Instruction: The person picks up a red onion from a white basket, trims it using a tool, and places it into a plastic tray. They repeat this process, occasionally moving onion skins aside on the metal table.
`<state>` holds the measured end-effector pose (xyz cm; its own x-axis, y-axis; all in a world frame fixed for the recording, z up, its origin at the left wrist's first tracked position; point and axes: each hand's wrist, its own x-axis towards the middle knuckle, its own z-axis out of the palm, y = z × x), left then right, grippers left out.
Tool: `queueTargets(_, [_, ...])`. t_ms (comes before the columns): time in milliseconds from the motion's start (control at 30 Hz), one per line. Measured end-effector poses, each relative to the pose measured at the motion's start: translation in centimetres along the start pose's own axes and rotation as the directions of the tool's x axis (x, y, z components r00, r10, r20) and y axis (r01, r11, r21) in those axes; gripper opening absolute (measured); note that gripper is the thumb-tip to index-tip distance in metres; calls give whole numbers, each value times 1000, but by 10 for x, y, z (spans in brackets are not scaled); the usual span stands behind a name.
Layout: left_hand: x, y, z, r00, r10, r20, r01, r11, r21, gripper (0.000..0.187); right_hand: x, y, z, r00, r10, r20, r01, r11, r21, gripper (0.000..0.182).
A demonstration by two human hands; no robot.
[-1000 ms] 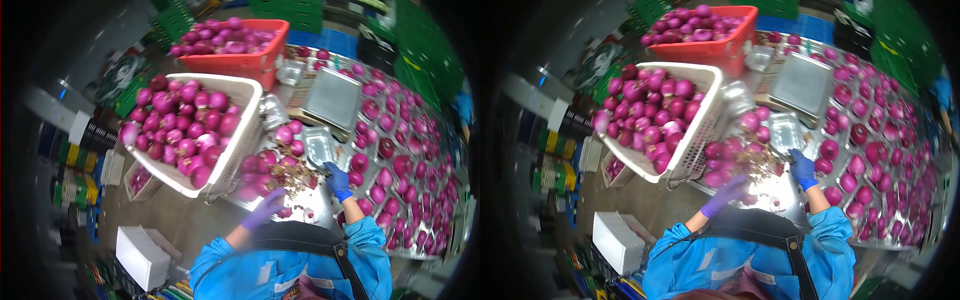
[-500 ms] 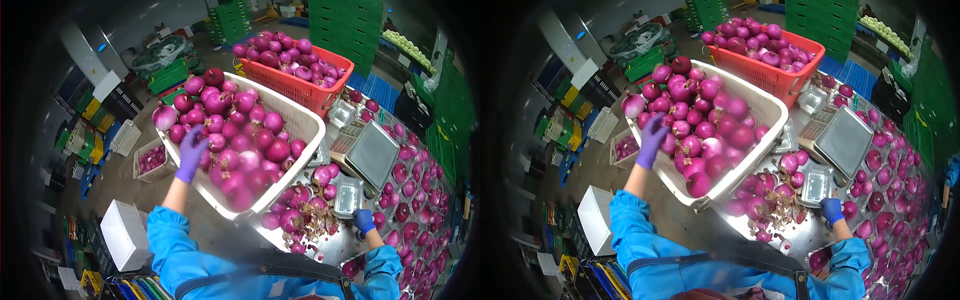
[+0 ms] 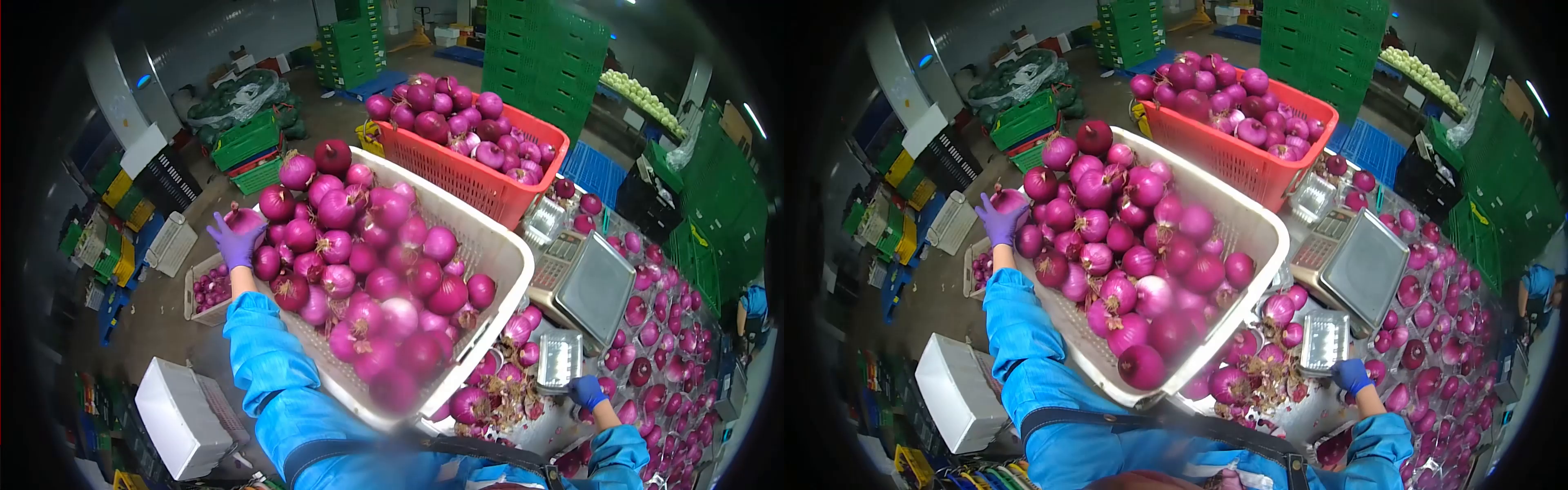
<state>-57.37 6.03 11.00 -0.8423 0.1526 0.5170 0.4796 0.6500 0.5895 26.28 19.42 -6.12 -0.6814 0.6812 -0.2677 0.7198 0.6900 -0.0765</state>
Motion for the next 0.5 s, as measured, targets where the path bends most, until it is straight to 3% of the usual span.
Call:
queueTargets(133, [7,5,2,998,69,7,-69,998,8,110,-8,-9,0,998,-27,-49,27,1000,-10,10])
queueTargets(233, [4,3,1,995,91,-47,-92,995,-24,98,-19,-25,-13,988,-54,-144,54,999,-9,23])
queueTargets(300, [2,5,2,990,94,-104,-102,992,-80,90,-28,-40,-28,946,49,-320,-43,999,27,22])
queueTargets(333, [1,8,1,993,25,-113,-67,918,-391,85,-32,-34,-24,903,73,-424,-39,995,88,26])
queueTargets(367, [2,6,0,994,-43,-97,-32,750,-661,80,-37,-31,-20,903,74,-423,-35,994,99,26])
queueTargets(400, [4,3,0,995,-92,32,76,540,-838,70,-44,-27,-17,816,193,-546,-121,979,164,29])
queueTargets(433, [-2,14,-14,996,-86,25,69,550,-833,70,-50,-24,-15,699,306,-646,-194,951,240,33])
queueTargets(467, [-18,38,-36,980,-88,178,193,228,-954,70,-58,-21,-15,703,306,-642,-185,950,250,33])
queueTargets(500, [-35,62,-58,946,-36,322,316,-115,-942,71,-70,-19,-15,642,372,-670,-231,928,294,36])
